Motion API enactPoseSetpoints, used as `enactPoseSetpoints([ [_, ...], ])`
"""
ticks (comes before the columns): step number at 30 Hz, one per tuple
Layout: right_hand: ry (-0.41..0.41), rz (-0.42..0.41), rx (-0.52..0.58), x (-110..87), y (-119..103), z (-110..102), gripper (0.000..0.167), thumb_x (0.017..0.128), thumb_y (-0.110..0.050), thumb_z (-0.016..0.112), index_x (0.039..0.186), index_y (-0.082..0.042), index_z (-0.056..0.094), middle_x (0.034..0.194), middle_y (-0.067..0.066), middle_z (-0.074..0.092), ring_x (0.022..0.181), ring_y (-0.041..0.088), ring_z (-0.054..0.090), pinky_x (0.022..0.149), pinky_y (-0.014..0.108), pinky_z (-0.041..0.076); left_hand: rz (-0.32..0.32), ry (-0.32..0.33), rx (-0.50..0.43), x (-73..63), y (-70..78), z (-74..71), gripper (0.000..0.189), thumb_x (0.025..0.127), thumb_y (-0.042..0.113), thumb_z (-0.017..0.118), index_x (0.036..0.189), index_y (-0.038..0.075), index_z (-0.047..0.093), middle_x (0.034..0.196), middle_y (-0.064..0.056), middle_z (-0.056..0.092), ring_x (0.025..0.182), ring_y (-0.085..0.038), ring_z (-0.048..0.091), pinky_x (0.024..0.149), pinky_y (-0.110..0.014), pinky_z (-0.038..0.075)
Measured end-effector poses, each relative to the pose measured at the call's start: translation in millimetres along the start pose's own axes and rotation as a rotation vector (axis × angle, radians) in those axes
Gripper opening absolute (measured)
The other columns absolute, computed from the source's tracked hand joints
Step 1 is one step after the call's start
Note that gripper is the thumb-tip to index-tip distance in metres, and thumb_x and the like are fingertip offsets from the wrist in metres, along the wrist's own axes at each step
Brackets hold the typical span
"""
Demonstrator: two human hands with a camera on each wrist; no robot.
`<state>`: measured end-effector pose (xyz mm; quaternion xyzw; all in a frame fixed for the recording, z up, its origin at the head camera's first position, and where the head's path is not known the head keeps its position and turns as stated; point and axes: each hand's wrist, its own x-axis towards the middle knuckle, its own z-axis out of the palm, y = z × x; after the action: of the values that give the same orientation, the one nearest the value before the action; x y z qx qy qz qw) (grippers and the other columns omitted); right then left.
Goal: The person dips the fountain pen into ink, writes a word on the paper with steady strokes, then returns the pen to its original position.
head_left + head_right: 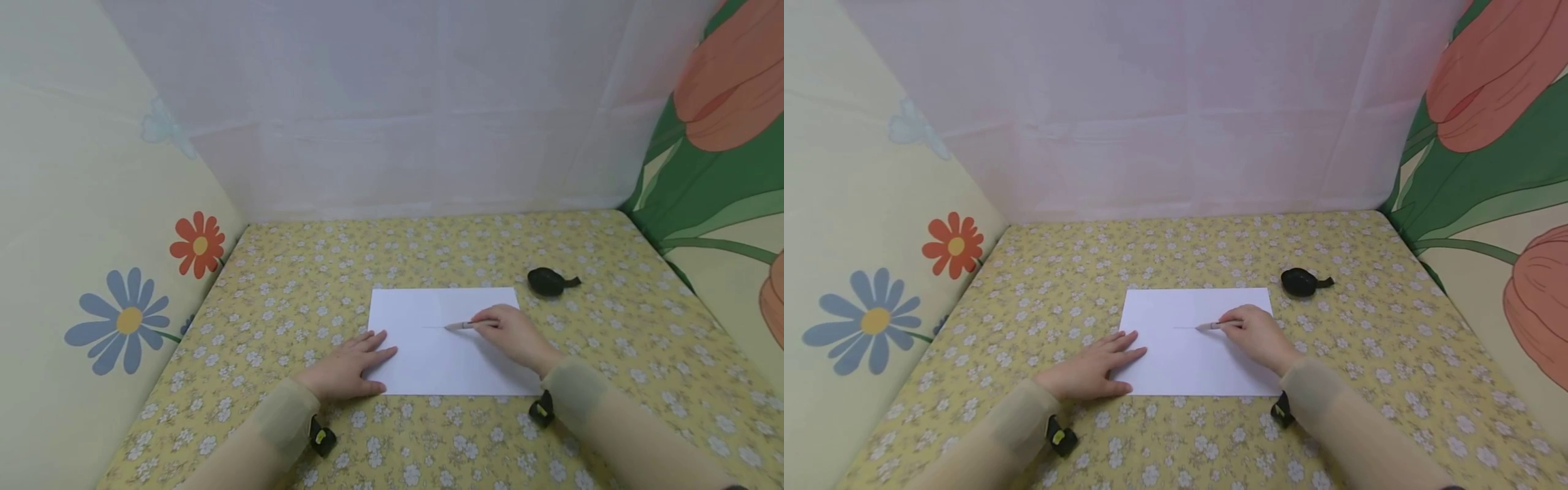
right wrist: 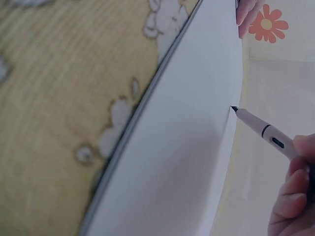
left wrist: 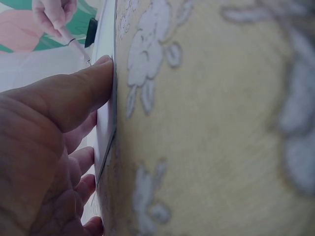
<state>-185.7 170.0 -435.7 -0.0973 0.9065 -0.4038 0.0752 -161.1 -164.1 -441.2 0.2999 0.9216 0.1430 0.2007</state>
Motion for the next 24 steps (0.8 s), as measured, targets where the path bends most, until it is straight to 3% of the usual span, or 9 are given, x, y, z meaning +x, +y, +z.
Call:
enactPoseSetpoints([
  [16,0.007,0.024,0.050,-3.9,4.9,-9.5,0.015,0.093,-0.016,0.064,0.103,-0.010,0.072,0.107,0.008,0.064,0.092,0.020,0.060,0.074,0.034,0.052,-0.001,-0.007,0.009,1.7,-4.1,2.3,0.070,0.091,0.050,0.060,0.151,0.029,0.032,0.161,0.000,0.010,0.147,-0.027,0.007,0.115,-0.054,0.015],
  [24,0.015,0.030,0.021,-6.6,8.0,-12.7,0.017,0.094,-0.020,0.063,0.106,-0.011,0.072,0.112,0.009,0.064,0.098,0.022,0.061,0.076,0.036,0.053,0.001,-0.003,0.008,2.2,-5.4,3.6,0.070,0.091,0.051,0.060,0.151,0.029,0.032,0.161,0.000,0.010,0.147,-0.027,0.007,0.115,-0.054,0.015],
])
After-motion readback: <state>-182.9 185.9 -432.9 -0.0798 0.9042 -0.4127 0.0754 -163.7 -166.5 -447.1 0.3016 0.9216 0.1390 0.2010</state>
